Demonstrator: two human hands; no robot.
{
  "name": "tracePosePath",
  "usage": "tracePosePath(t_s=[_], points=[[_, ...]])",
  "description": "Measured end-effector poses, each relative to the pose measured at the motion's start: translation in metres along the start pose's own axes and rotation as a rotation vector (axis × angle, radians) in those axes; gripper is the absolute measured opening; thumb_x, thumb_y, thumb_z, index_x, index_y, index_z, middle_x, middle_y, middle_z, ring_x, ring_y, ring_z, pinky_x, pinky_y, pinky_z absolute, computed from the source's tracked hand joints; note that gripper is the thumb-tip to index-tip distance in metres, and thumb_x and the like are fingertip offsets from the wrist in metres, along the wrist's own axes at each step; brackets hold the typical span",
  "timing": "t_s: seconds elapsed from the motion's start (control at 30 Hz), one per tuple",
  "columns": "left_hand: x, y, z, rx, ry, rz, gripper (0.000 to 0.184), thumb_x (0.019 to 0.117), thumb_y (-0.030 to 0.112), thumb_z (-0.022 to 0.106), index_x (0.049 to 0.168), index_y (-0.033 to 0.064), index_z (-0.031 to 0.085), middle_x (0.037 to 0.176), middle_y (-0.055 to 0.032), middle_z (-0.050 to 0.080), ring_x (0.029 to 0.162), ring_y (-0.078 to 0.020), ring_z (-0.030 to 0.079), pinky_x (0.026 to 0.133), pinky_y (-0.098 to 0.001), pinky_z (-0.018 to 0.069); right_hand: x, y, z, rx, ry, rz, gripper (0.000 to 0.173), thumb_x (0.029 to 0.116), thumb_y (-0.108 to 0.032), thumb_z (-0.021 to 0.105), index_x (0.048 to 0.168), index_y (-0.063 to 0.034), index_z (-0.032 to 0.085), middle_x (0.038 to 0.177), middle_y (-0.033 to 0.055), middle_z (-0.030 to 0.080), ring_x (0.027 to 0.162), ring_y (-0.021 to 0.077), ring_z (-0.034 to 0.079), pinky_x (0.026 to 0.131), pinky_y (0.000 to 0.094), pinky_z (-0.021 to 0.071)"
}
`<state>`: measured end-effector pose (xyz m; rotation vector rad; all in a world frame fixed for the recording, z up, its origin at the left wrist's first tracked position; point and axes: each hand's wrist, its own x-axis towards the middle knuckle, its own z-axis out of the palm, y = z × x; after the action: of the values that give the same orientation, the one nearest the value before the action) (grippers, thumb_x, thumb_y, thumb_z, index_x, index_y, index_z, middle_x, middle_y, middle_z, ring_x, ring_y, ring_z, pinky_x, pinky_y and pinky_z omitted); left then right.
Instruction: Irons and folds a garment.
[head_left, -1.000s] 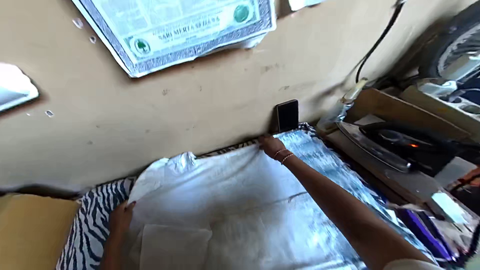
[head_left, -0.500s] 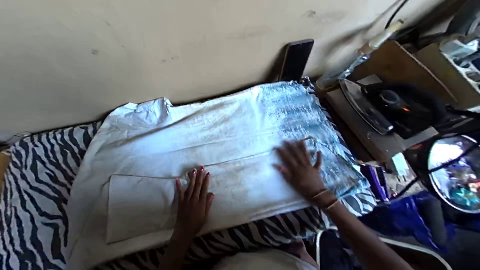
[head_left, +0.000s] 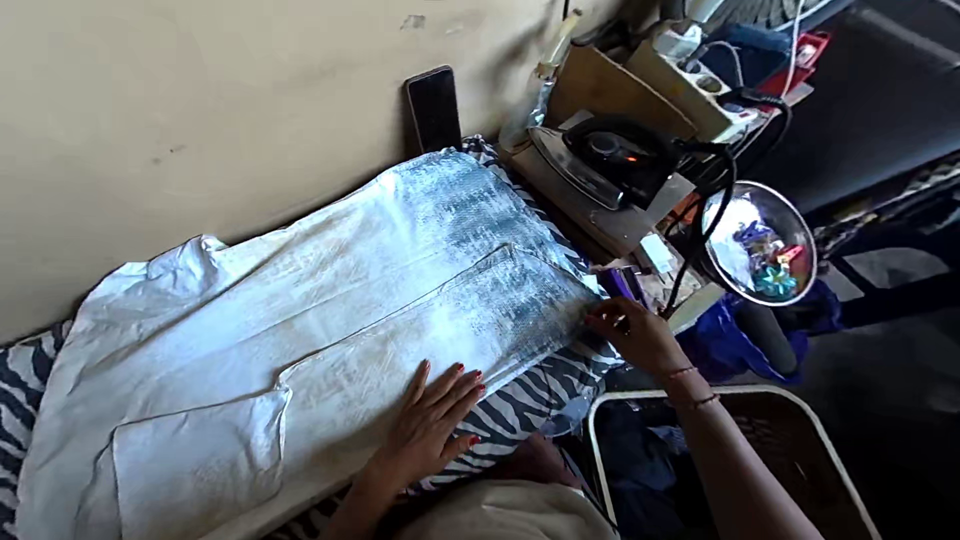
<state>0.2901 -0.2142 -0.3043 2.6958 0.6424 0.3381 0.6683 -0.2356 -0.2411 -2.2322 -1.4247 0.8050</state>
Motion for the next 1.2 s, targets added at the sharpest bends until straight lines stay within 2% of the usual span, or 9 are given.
tracePosePath(t_s=[0.23,0.33,0.43,0.6,0.7,0.77,0.87,1.0,1.2], points=[[0.026,-0.005,-0.002,-0.028,-0.058,-0.005,0.053,0.1086,0.051,0.025,0.153,0.0332,0.047,0.164,0.0099,0.036,0.157,-0.0232,0.022,0.122,-0.0677,0.0037,0.018,0.005,-0.017,-0.082,-0.158,-0.057,0.033,0.1024,-0.021,0.065,0.116,0.0090,0.066,0.092,0.0244,0.066,0.083,0.0366,0.062,0.083,0.0584,0.0497],[0.035,-0.010,-0.001,-0.059,-0.020,-0.053,0.049,0.1109,0.044,0.020,0.146,0.0425,0.054,0.163,0.0133,0.038,0.157,-0.0195,0.021,0.124,-0.0628,0.0022,0.023,0.005,-0.012,-0.226,-0.136,-0.036,0.031,0.1033,-0.017,0.062,0.118,0.0102,0.066,0.109,0.0331,0.066,0.105,0.0503,0.063,0.095,0.0683,0.0465],[0.036,0.001,0.009,0.097,0.033,-0.062,0.045,0.1075,0.049,0.030,0.148,0.0450,0.049,0.166,0.0094,0.034,0.157,-0.0267,0.020,0.119,-0.0725,0.0055,0.007,-0.023,0.004,-0.298,0.242,-0.174,0.034,0.0997,-0.012,0.065,0.125,0.0108,0.063,0.128,0.0414,0.057,0.123,0.0628,0.051,0.100,0.0760,0.0406],[0.034,0.028,0.024,0.174,0.076,-0.125,0.058,0.1017,0.059,0.042,0.152,0.0315,0.049,0.166,0.0022,0.035,0.155,-0.0326,0.025,0.115,-0.0780,0.0098,0.024,-0.035,0.091,-0.400,0.212,-0.664,0.060,0.1048,-0.060,0.037,0.152,-0.0270,0.054,0.162,0.0124,0.045,0.151,0.0461,0.035,0.112,0.0817,0.0213],[0.015,0.041,0.032,0.241,0.176,-0.194,0.065,0.0997,0.060,0.046,0.148,0.0173,0.055,0.159,-0.0013,0.046,0.150,-0.0288,0.039,0.116,-0.0710,0.0238,0.082,-0.052,0.015,-0.399,0.389,-0.625,0.048,0.1025,-0.031,0.062,0.146,-0.0093,0.060,0.160,0.0227,0.042,0.152,0.0501,0.029,0.115,0.0820,0.0149],[-0.011,0.054,0.036,0.272,0.251,-0.284,0.062,0.0973,0.053,0.055,0.144,0.0121,0.058,0.154,-0.0039,0.052,0.146,-0.0272,0.045,0.116,-0.0641,0.0309,0.121,-0.058,-0.049,-0.486,0.516,-0.531,0.053,0.1034,-0.021,0.059,0.151,-0.0001,0.048,0.164,0.0294,0.030,0.153,0.0547,0.020,0.117,0.0809,0.0133],[-0.059,0.068,0.033,0.436,0.351,-0.459,0.042,0.1029,0.039,0.051,0.135,0.0153,0.065,0.145,-0.0012,0.060,0.137,-0.0218,0.054,0.112,-0.0443,0.0413,0.167,-0.072,-0.110,-0.574,0.445,-0.186,0.057,0.1064,-0.017,0.055,0.151,0.0127,0.036,0.147,0.0443,0.042,0.136,0.0650,0.041,0.105,0.0798,0.0330],[-0.119,0.080,0.022,0.519,0.424,-0.669,0.030,0.0963,0.015,0.058,0.121,0.0144,0.074,0.119,-0.0068,0.072,0.108,-0.0272,0.068,0.092,-0.0423,0.0538,0.194,-0.080,-0.147,-0.527,0.216,-0.115,0.051,0.0972,-0.020,0.073,0.127,0.0167,0.055,0.121,0.0481,0.056,0.115,0.0686,0.054,0.089,0.0843,0.0394],[-0.130,0.070,0.007,0.544,0.485,-0.648,0.029,0.1036,0.017,0.051,0.127,0.0172,0.068,0.124,-0.0063,0.069,0.119,-0.0261,0.061,0.098,-0.0399,0.0471,0.038,-0.162,-0.040,-0.609,-0.076,-0.367,0.047,0.0973,-0.040,0.070,0.120,0.0017,0.067,0.092,0.0320,0.070,0.089,0.0549,0.068,0.076,0.0742,0.0504]])
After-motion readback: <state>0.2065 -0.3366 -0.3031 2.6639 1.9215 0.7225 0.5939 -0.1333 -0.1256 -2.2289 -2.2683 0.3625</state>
